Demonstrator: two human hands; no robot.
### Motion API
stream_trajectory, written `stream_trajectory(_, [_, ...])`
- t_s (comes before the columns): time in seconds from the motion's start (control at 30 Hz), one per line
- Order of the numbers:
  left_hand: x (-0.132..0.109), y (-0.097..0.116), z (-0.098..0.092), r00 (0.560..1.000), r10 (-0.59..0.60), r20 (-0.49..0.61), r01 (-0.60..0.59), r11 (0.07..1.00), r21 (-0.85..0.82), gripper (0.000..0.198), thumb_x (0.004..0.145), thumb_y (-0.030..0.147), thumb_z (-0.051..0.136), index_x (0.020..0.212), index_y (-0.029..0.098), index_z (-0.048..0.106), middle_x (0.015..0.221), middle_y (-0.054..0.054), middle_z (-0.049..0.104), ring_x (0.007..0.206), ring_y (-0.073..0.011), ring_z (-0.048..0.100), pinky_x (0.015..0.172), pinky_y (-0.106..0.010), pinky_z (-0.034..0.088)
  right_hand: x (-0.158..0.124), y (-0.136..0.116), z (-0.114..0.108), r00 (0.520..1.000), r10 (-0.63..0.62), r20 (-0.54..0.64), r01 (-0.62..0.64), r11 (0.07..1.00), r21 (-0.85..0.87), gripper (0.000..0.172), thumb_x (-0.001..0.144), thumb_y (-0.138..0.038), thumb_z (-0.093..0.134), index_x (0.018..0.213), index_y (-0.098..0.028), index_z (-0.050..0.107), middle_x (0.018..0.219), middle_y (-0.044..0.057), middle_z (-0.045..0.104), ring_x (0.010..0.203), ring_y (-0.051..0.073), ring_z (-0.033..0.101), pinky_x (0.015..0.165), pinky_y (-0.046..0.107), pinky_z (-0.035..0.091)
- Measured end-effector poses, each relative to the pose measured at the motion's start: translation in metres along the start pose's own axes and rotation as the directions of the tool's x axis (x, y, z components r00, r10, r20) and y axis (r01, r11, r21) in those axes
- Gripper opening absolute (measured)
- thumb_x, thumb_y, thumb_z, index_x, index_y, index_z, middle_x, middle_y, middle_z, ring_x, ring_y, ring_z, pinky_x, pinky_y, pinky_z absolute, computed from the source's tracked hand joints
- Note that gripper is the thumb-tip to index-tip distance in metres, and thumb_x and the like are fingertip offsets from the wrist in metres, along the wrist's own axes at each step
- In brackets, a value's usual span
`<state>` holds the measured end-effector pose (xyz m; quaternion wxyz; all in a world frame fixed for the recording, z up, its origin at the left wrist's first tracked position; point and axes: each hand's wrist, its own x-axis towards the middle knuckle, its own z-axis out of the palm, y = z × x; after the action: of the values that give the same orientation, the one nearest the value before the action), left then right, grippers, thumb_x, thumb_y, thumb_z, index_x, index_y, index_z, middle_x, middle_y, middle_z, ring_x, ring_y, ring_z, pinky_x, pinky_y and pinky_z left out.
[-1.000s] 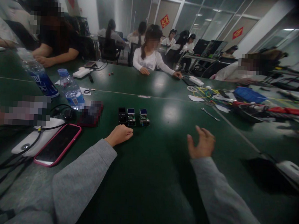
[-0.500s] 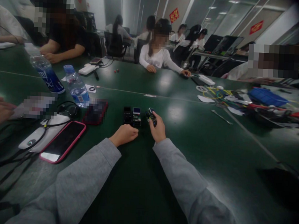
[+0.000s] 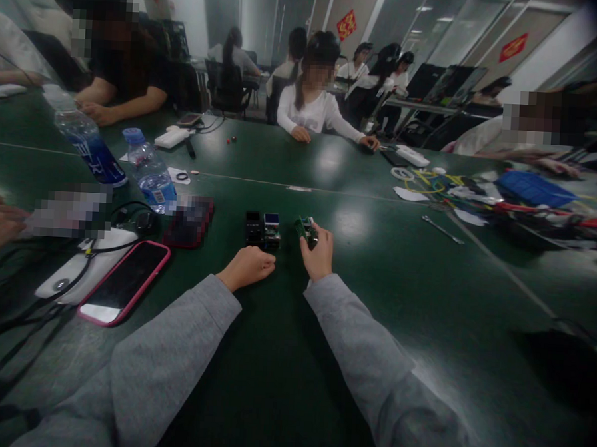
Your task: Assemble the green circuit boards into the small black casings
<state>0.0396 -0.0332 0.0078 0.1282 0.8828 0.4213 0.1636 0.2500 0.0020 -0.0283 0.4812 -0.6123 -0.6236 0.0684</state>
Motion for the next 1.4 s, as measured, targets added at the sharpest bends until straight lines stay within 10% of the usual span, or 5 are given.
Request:
stream_trajectory(0.23, [0.000,0.000,-0.001,1.000,-0.001,0.005,0.001,1.000,0.001,0.028,0.084,0.024,0.047,0.058,0.018,0.057,0.054,0.001,0.051,0.050,-0.0091,0.040,0.055,-0.026,0.025,0.004,0.007,0.001,0.985,0.170,-0.001,-0.167,0.973,0.160,0.047,0.091,-0.042,0.040,0.125,-0.014,0.056,0.123,0.014,0.061,0.112,0.024,0.055,0.101,0.045,0.042])
stream_trajectory(0.63, [0.001,0.000,0.000,1.000,0.017,-0.001,-0.017,1.000,0.006,0.029,0.085,0.023,0.047,0.058,0.017,0.057,0.054,0.001,0.053,0.050,-0.0088,0.042,0.053,-0.024,0.026,0.015,0.001,-0.001,0.989,0.120,-0.082,-0.125,0.990,-0.062,0.059,0.089,-0.055,0.045,0.124,-0.008,0.054,0.119,0.020,0.059,0.110,0.028,0.053,0.099,0.046,0.041])
stream_trajectory(0.87, [0.000,0.002,-0.003,1.000,0.007,0.001,-0.007,1.000,0.008,0.028,0.084,0.022,0.047,0.058,0.017,0.055,0.054,0.002,0.052,0.050,-0.0084,0.040,0.054,-0.025,0.026,0.014,-0.003,-0.013,0.988,0.072,0.136,-0.051,0.986,-0.156,0.054,0.087,-0.043,0.051,0.131,-0.013,0.053,0.120,0.017,0.062,0.109,0.030,0.058,0.095,0.049,0.046])
stream_trajectory(1.17, [0.000,0.003,-0.005,1.000,-0.013,0.028,0.013,1.000,0.011,0.029,0.085,0.025,0.047,0.060,0.017,0.058,0.056,0.001,0.053,0.051,-0.0092,0.041,0.055,-0.025,0.028,-0.052,0.042,-0.099,0.963,-0.100,0.251,0.143,0.977,-0.160,0.067,0.081,-0.058,0.054,0.137,-0.020,0.051,0.123,0.013,0.063,0.112,0.031,0.061,0.097,0.054,0.049])
stream_trajectory(1.4, [0.000,0.001,-0.003,1.000,0.004,0.004,-0.004,1.000,0.009,0.028,0.085,0.024,0.047,0.059,0.017,0.056,0.055,0.001,0.050,0.051,-0.0094,0.040,0.054,-0.025,0.026,-0.070,0.102,-0.219,0.969,0.203,-0.138,-0.243,0.873,-0.423,0.090,0.071,-0.087,0.043,0.133,-0.023,0.057,0.111,0.025,0.065,0.104,0.035,0.064,0.081,0.053,0.050])
